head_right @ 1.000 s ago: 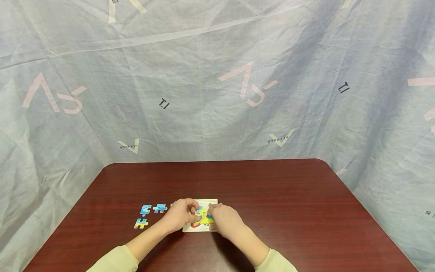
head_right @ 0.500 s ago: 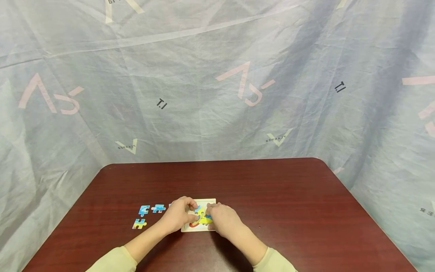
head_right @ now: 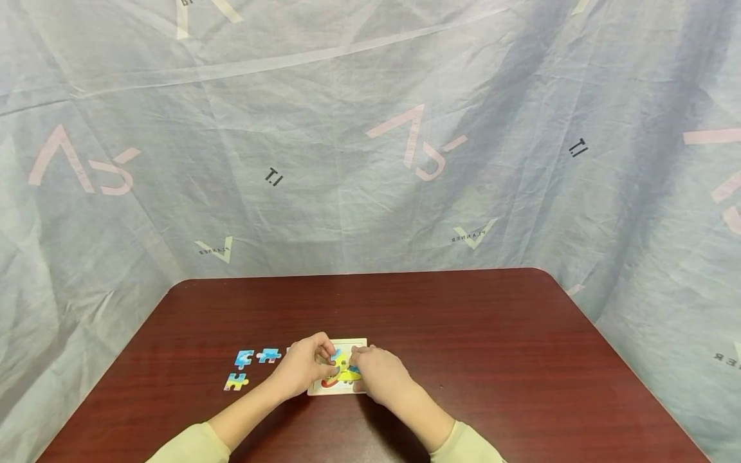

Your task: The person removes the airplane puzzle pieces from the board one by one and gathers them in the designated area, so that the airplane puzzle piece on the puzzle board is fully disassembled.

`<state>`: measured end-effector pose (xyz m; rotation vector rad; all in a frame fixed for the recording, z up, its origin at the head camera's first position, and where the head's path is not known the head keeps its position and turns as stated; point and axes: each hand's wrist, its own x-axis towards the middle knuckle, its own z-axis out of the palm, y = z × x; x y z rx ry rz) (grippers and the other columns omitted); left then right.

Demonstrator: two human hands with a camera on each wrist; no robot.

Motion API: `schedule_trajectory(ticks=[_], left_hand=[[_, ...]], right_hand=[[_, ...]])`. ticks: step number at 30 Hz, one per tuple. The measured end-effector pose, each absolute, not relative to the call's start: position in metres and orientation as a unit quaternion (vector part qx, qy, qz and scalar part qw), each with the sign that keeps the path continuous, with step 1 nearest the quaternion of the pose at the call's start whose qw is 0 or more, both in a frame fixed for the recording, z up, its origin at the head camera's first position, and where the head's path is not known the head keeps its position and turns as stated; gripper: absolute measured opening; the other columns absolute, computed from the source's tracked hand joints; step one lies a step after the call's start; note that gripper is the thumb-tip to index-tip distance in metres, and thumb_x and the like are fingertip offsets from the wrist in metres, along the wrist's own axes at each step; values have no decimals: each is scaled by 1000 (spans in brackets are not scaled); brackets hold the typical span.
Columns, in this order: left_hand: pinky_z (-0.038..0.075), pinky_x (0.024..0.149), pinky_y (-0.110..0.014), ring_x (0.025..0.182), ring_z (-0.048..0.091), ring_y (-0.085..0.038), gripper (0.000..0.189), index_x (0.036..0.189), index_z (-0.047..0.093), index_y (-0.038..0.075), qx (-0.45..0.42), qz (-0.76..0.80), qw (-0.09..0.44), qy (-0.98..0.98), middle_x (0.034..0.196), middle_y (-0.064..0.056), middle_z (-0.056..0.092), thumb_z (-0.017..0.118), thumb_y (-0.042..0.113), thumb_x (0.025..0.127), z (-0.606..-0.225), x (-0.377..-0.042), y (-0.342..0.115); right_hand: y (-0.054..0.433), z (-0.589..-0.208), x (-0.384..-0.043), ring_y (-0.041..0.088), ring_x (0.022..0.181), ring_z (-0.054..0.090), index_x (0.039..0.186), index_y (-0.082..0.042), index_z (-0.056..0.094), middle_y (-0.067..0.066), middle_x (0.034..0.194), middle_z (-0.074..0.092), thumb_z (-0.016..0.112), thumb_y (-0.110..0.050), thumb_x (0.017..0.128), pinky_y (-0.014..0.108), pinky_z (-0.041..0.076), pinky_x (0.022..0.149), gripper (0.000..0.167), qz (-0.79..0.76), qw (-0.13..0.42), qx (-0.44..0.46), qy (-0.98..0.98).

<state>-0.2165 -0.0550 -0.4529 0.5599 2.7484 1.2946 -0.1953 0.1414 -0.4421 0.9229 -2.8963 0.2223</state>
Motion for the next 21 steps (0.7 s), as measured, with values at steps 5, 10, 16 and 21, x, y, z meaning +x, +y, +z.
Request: schedule_trajectory(ticks=[5,10,16,21], left_hand=[[49,63,-28,72,59,-12,19,93,64,8,181,444,33,877,82,1,64,79,2,85,-453,-217,-56],[51,63,-28,76,62,-14,18,95,65,9,164,470,49,866,85,-1,69,79,2,85,-456,-219,-57],[52,63,-31,73,62,-15,17,97,66,9,154,477,59,863,85,-1,71,78,4,87,-458,-219,-57],[50,61,-31,69,62,-15,16,97,66,9,154,477,58,863,83,-1,72,78,5,87,-457,-218,-57]], right_hand=[[141,-441,-195,33,109,68,105,-11,76,10,127,68,90,-21,75,41,57,82,35,72,47,301,-950],[141,-442,-195,33,109,68,105,-11,76,10,128,68,90,-21,75,42,57,82,34,70,43,299,-951],[141,-442,-196,34,111,67,106,-11,76,10,129,67,89,-21,76,42,57,83,35,72,36,294,-952],[141,-442,-196,33,111,67,106,-11,76,10,129,68,89,-21,76,41,57,83,35,69,37,296,-952]])
